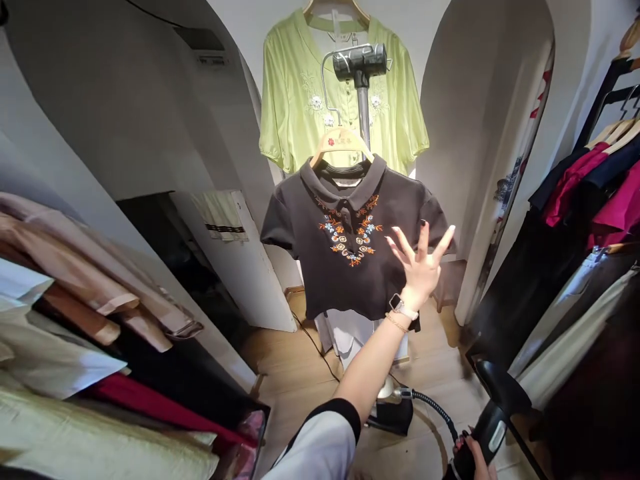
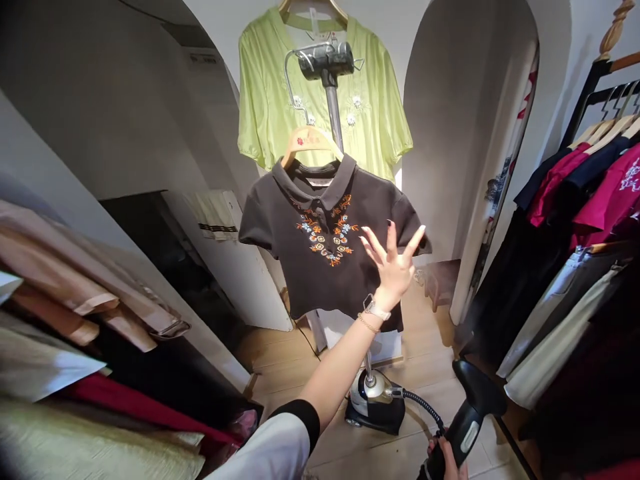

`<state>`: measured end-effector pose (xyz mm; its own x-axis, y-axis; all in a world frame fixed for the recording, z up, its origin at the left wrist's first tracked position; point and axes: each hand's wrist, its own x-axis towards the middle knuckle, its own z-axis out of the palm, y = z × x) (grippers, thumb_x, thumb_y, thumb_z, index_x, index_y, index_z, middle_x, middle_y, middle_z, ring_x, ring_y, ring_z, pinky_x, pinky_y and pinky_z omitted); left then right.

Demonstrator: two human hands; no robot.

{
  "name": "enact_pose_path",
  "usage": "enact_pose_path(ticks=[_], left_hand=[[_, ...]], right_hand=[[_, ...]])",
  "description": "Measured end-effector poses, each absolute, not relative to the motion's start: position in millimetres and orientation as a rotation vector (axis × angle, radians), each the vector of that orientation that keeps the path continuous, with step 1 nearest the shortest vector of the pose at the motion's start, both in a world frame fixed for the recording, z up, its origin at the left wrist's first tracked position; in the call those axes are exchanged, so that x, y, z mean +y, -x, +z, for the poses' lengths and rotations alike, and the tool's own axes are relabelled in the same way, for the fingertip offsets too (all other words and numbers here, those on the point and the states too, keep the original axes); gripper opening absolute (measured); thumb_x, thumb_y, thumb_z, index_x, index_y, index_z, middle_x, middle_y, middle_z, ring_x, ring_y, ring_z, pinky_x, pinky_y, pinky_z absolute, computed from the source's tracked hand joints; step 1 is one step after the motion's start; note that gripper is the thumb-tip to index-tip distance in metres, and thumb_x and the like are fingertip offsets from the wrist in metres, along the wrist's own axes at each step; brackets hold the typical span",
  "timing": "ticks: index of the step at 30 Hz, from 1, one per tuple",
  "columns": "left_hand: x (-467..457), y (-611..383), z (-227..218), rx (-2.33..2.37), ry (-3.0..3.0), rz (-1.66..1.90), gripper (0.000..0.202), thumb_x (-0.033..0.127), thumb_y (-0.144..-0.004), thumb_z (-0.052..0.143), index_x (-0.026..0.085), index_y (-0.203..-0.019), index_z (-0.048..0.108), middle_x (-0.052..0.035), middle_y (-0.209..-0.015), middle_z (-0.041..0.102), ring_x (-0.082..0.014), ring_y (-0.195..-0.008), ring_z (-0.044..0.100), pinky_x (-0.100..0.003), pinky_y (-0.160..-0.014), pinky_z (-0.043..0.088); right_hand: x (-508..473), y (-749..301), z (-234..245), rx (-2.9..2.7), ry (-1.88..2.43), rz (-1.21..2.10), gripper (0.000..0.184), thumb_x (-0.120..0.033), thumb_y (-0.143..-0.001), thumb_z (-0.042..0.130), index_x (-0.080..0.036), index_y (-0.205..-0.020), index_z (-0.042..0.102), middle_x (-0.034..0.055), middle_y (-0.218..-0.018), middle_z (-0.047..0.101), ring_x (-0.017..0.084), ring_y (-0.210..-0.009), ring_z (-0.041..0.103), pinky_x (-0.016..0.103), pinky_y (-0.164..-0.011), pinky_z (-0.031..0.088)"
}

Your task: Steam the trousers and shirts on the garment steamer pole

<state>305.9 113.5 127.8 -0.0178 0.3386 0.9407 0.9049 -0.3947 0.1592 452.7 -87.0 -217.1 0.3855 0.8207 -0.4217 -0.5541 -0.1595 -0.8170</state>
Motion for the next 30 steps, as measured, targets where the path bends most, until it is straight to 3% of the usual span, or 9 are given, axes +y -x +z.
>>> enact_pose_path(ticks=[4,6,9,13,16,20,24,27,30], left_hand=[[86,-257,127,-1.273,1.628,-1.411,0.074,0.006,-0.085,0.067,0.043,-0.149,0.061,-0.0012,-0.175,0.028,-0.0461,-0.162,-0.005,-0.073,-0.129,0.011],[67,-235,124,-1.183,1.575,-1.465,0.057,0.010,-0.093,0.057,0.033,-0.143,0.067,-0.0065,-0.168,0.040,-0.0399,-0.163,0.017,-0.062,-0.130,0.028],[35,-211,119,-1.031,1.557,-1.627,0.047,0.012,-0.101,0.042,0.024,-0.138,0.069,-0.0111,-0.160,0.049,-0.0298,-0.150,0.048,-0.047,-0.120,0.048],[-8,-198,125,-0.948,1.430,-1.632,0.042,0.017,-0.097,0.055,0.026,-0.137,0.065,-0.0103,-0.147,0.056,-0.0295,-0.133,0.064,-0.049,-0.111,0.056],[-34,-207,137,-1.007,1.120,-1.562,0.049,0.020,-0.091,0.069,0.029,-0.139,0.063,-0.0075,-0.131,0.065,-0.0285,-0.114,0.072,-0.051,-0.103,0.060],[-69,-232,146,-1.183,0.707,-1.324,0.040,0.029,-0.087,0.075,0.033,-0.127,0.075,-0.0021,-0.114,0.073,-0.0269,-0.093,0.071,-0.051,-0.089,0.057],[-109,-260,152,-1.396,0.355,-1.116,0.021,0.044,-0.083,0.072,0.030,-0.097,0.080,-0.0022,-0.085,0.069,-0.0312,-0.089,0.067,-0.052,-0.089,0.052],[-131,-273,159,-1.585,0.210,-1.129,0.013,0.039,-0.075,0.074,0.026,-0.076,0.070,0.0005,-0.072,0.058,-0.0248,-0.077,0.059,-0.043,-0.081,0.051],[-142,-273,167,-1.678,0.153,-1.304,0.016,0.032,-0.064,0.075,0.022,-0.072,0.064,0.0040,-0.065,0.051,-0.0143,-0.061,0.046,-0.029,-0.059,0.043]], right_hand=[[-97,-445,-208,-0.162,1.301,1.229,0.057,-0.050,-0.037,0.090,-0.027,-0.084,0.068,0.0025,-0.068,0.074,0.025,-0.056,0.069,0.034,-0.044,0.056],[-104,-441,-195,-0.162,1.348,1.181,0.064,-0.051,-0.037,0.093,-0.023,-0.090,0.070,0.0034,-0.074,0.076,0.022,-0.061,0.069,0.030,-0.047,0.054],[-105,-443,-173,-0.263,1.498,1.086,0.064,-0.057,-0.043,0.091,-0.020,-0.088,0.067,0.0008,-0.064,0.070,0.018,-0.054,0.062,0.027,-0.045,0.048],[-69,-458,-166,-0.425,1.538,0.982,0.057,-0.055,-0.053,0.088,-0.023,-0.092,0.060,-0.0046,-0.063,0.065,0.016,-0.054,0.059,0.027,-0.051,0.048],[-18,-470,-179,-0.509,1.488,1.066,0.057,-0.054,-0.057,0.087,-0.025,-0.098,0.058,-0.0070,-0.065,0.063,0.015,-0.055,0.058,0.026,-0.052,0.048],[61,-487,-185,-0.749,1.413,1.272,0.057,-0.058,-0.059,0.086,-0.025,-0.092,0.055,-0.0079,-0.065,0.058,0.014,-0.053,0.052,0.025,-0.048,0.042],[119,-501,-174,-1.051,1.342,1.446,0.054,-0.060,-0.062,0.085,-0.022,-0.092,0.062,-0.0043,-0.070,0.061,0.016,-0.061,0.056,0.027,-0.054,0.045],[138,-500,-171,-1.292,1.267,1.522,0.054,-0.061,-0.064,0.084,-0.018,-0.092,0.067,-0.0019,-0.072,0.064,0.017,-0.067,0.059,0.029,-0.062,0.049],[139,-492,-172,-1.484,1.143,1.567,0.059,-0.065,-0.067,0.080,-0.014,-0.097,0.072,0.0028,-0.075,0.069,0.021,-0.069,0.064,0.031,-0.064,0.051]])
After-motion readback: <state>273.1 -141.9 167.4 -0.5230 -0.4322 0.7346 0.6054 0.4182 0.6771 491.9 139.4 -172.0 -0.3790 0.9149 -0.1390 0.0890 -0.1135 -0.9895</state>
